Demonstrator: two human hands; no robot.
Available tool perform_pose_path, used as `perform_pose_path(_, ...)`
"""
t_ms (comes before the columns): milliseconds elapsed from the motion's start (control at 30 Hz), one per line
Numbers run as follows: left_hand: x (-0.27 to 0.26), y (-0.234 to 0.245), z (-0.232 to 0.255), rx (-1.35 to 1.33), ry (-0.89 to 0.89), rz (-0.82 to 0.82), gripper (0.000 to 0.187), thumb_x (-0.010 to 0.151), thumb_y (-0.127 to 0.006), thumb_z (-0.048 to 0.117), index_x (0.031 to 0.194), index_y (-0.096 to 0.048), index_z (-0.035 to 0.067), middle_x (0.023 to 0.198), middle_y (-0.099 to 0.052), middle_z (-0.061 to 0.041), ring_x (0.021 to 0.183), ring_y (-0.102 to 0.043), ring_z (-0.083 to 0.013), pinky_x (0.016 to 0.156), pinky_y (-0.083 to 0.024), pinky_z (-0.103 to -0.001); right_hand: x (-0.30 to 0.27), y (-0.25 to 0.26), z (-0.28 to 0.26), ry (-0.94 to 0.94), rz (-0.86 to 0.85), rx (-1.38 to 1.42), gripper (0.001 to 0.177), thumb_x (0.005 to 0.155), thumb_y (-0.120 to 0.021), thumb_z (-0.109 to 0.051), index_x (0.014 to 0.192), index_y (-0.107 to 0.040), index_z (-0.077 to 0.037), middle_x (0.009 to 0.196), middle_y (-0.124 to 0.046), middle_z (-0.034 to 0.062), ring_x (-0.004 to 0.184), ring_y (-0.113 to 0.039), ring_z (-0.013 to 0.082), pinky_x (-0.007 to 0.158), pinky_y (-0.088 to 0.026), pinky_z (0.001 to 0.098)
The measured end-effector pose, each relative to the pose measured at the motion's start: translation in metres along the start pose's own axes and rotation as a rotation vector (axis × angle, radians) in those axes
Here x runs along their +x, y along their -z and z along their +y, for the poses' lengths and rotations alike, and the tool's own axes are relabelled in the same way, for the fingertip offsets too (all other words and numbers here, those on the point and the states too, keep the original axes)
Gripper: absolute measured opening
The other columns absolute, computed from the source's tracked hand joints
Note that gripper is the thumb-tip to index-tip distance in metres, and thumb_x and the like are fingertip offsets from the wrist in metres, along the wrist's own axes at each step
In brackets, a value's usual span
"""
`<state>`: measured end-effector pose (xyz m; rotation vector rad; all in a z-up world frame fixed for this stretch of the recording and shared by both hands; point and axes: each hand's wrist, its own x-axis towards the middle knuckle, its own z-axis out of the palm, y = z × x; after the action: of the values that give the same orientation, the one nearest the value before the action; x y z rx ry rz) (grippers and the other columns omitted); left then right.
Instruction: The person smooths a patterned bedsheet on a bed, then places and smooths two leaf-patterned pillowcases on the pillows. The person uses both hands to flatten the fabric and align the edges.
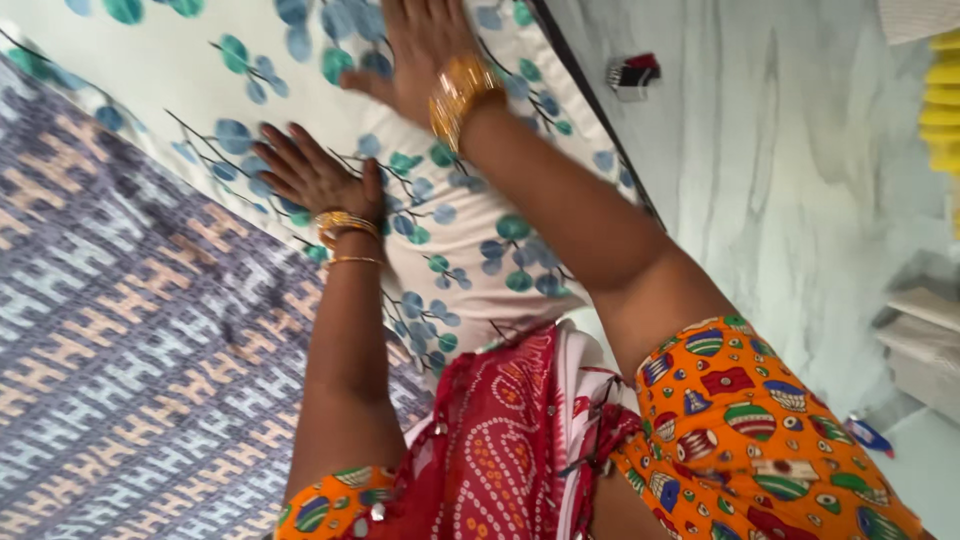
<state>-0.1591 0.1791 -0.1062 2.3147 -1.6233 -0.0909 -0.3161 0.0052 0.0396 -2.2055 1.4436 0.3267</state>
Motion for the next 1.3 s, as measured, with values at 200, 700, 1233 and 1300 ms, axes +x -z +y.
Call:
perform_pose_path(200, 0.0, 0.023, 0.006, 0.037, -0.015, -0.033, 0.101, 0.096, -0.03, 0.081, 0.169, -0.005, 0.015, 0.174, 0.006, -0.013, 0.158, 0.007, -0.0349, 0.129, 0.005, -0.057, -0.153, -0.077, 0.039, -0.19, 0.046, -0.14, 0.116, 0.093, -0.032, -0.087, 0.164, -0.005, 0.0, 0.171, 0.0, 0.0234, 0.158, 0.0, 0.0406, 0.127, -0.004, 0.059)
perform_pose_path(700, -0.138, 0.107, 0.127, 0.028, -0.22, -0.843, 0.116, 0.092, -0.041, 0.082, 0.164, 0.001, 0.003, 0.169, 0.014, -0.023, 0.155, 0.018, -0.0403, 0.118, 0.017, -0.065, -0.23, -0.153, 0.129, -0.204, 0.252, -0.093, 0.111, 0.097, -0.025, -0.082, 0.163, -0.006, 0.005, 0.171, -0.001, 0.0238, 0.161, -0.001, 0.0395, 0.13, -0.001, 0.054)
perform_pose_path(1233, -0.244, 0.042, 0.065, 0.087, -0.414, -0.654, 0.11, 0.088, -0.036, 0.091, 0.165, -0.003, 0.019, 0.17, 0.015, -0.01, 0.153, 0.021, -0.0333, 0.109, 0.021, -0.07, -0.27, -0.236, 0.144, -0.152, 0.6, 0.059, 0.111, 0.096, -0.025, -0.084, 0.165, -0.003, -0.001, 0.173, -0.002, 0.0224, 0.161, 0.0, 0.0416, 0.131, -0.002, 0.0597)
perform_pose_path(1300, -0.238, 0.046, 0.067, 0.054, -0.359, -0.703, 0.11, 0.087, -0.035, 0.09, 0.165, -0.002, 0.02, 0.17, 0.015, -0.009, 0.154, 0.021, -0.0314, 0.111, 0.02, -0.07, -0.263, -0.222, 0.143, -0.108, 0.625, 0.107, 0.108, 0.097, -0.023, -0.083, 0.165, -0.002, -0.001, 0.173, -0.003, 0.0222, 0.162, -0.003, 0.0419, 0.132, -0.003, 0.0591)
